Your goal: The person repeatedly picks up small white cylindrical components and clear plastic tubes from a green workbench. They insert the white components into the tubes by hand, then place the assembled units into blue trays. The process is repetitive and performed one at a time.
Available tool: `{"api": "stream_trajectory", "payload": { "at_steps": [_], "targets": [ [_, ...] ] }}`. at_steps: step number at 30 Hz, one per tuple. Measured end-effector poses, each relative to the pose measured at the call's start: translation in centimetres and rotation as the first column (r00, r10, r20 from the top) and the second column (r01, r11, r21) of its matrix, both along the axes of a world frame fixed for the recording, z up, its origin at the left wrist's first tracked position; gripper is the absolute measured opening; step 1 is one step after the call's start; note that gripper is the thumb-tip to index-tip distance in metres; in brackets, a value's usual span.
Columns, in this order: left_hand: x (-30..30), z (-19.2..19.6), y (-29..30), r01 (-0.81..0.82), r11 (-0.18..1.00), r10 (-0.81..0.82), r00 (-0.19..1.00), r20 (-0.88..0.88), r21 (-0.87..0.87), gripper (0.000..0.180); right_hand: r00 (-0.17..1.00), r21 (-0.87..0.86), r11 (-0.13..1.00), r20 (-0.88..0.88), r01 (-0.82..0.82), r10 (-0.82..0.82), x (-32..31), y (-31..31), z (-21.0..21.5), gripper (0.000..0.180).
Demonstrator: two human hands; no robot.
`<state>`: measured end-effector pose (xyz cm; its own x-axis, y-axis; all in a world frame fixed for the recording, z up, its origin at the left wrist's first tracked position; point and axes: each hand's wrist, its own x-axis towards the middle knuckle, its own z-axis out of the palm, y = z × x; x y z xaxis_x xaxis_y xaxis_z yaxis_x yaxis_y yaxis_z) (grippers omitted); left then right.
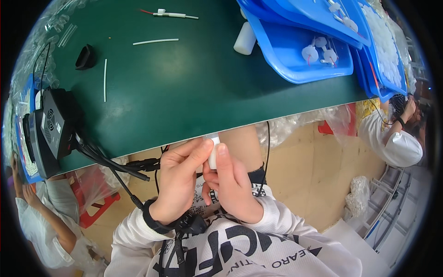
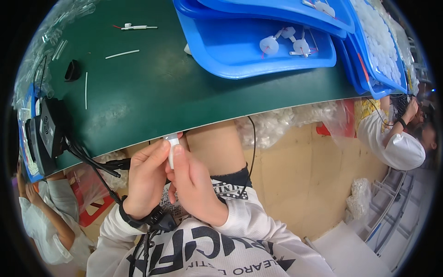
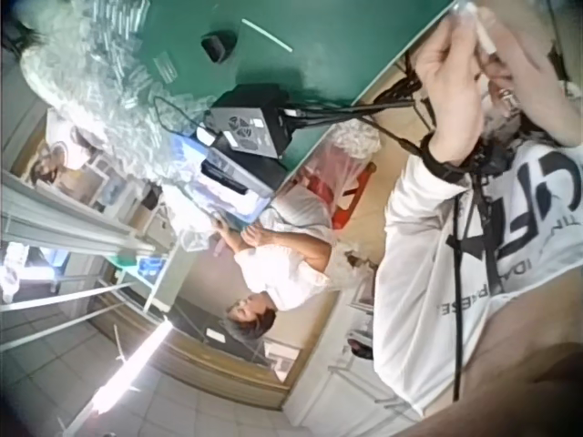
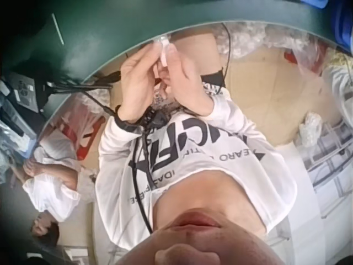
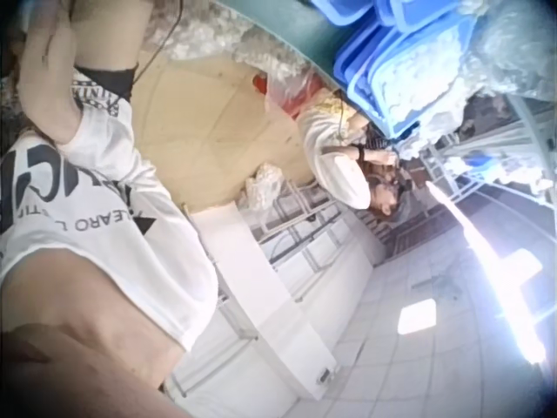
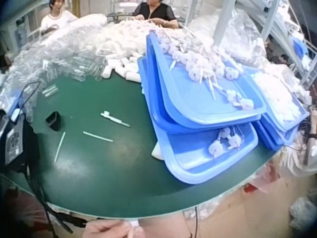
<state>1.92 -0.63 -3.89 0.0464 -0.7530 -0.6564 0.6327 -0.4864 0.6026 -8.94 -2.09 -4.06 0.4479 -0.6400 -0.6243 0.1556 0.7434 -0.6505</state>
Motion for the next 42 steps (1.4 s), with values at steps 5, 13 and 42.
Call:
{"api": "stream_trajectory", "payload": {
  "at_steps": [5,13,42],
  "targets": [
    [-0.2,-0.5,0.3,0.012,0.997,-0.005,0.996,0.090,-0.075,0.022,0.977,-0.138,0.990,0.201,-0.036,0.064,-1.1,0.4,-3.1,0.053],
    [-0.1,0.4,-0.3,0.072,0.997,-0.079,0.976,0.204,0.039,0.031,0.956,-0.101,0.995,0.292,0.023,0.007,-0.6,0.6,-3.1,0.049],
    [-3.6,0.4,1.4,0.326,0.856,0.225,0.462,0.858,-0.400,0.027,0.999,-0.573,0.819,-0.003,0.025,-0.032,-5.8,-2.3,-1.0,0.034]
  ]
}}
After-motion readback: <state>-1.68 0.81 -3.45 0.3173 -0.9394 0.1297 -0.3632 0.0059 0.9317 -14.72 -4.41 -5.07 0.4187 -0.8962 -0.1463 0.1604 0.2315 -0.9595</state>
